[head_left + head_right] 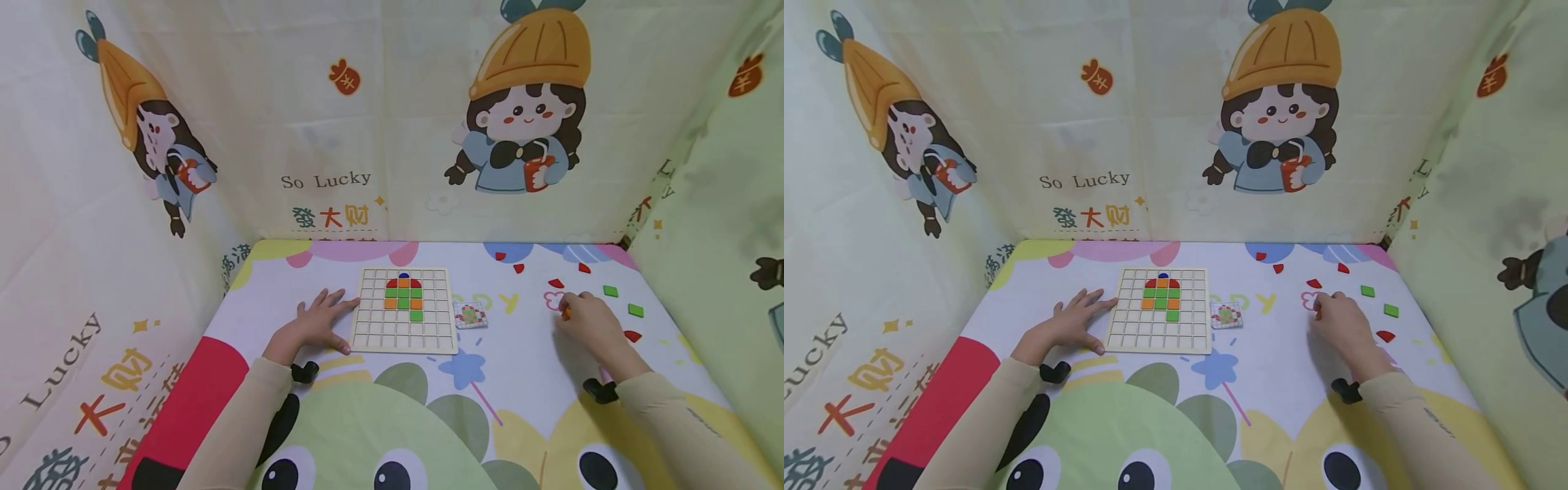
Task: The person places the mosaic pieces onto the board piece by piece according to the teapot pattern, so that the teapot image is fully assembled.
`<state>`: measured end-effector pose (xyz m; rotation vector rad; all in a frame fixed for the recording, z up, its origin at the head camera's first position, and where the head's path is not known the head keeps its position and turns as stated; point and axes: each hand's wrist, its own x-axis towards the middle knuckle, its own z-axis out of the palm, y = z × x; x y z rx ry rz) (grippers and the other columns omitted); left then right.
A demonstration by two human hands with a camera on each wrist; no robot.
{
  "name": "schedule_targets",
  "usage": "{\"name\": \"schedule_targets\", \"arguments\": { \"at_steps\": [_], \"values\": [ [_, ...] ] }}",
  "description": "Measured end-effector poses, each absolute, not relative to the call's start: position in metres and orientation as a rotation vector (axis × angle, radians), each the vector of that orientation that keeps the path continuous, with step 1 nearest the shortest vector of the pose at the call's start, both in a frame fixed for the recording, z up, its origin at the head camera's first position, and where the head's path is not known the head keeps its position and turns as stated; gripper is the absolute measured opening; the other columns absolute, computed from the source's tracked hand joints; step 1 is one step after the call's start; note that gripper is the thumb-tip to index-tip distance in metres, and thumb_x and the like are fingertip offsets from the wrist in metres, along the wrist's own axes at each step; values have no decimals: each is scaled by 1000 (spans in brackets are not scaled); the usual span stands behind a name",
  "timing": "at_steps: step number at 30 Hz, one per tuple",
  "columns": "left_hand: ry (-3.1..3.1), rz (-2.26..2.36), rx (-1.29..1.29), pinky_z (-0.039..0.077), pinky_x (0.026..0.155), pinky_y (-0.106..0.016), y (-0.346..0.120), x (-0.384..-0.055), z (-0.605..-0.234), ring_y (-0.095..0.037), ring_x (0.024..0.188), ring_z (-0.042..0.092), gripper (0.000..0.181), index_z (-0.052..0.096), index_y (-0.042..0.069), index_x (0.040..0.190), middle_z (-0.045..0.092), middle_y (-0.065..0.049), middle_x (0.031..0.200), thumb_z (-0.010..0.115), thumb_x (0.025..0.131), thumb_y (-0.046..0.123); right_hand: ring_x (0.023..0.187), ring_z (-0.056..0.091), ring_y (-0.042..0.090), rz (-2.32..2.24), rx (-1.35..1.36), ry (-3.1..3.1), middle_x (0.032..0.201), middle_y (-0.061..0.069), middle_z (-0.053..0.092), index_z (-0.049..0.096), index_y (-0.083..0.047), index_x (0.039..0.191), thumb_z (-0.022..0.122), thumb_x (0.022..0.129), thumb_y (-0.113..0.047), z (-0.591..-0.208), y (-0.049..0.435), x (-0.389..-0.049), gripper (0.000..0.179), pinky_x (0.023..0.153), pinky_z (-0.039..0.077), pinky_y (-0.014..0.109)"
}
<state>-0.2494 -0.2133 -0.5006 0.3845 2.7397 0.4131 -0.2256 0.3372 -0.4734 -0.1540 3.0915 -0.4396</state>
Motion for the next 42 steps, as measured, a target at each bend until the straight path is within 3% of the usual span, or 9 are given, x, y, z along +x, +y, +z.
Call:
{"name": "schedule_targets", "arguments": {
  "at_steps": [4,12,21,35,42],
  "values": [
    [2742,417,389,3,113,-84,-213,-250,-502,-46,159,-1,116,32,38,162,14,-8,175,91,65,59,89,57,40,-457,-176,3095,98,25,62,67,5,110,77,87,-8,-471,326,-227,29,80,54,55],
    [2747,408,389,4,113,-85,-215,-250,-502,-46,159,-1,116,32,38,163,13,-8,175,91,65,59,88,57,35,-504,-235,3088,95,20,64,70,2,101,79,86,-9,-466,299,-232,20,79,55,50],
    [2737,427,394,3,113,-84,-214,-249,-502,-46,159,-1,116,32,38,162,13,-7,175,91,65,58,93,59,34,-549,-217,3064,103,19,66,72,-2,107,79,89,-14,-469,273,-235,23,86,58,50],
    [2740,412,378,3,113,-84,-214,-249,-502,-45,159,-1,116,32,38,163,13,-7,175,91,65,58,78,57,25,-536,-370,3150,92,10,66,72,-8,94,74,87,-14,-465,242,-242,10,68,51,39],
    [2738,415,378,3,114,-83,-212,-247,-499,-46,159,0,116,32,38,163,13,-7,175,92,65,57,79,58,25,-583,-415,3155,94,9,67,71,-10,93,76,87,-12,-462,216,-243,7,71,54,41]
  ]
}}
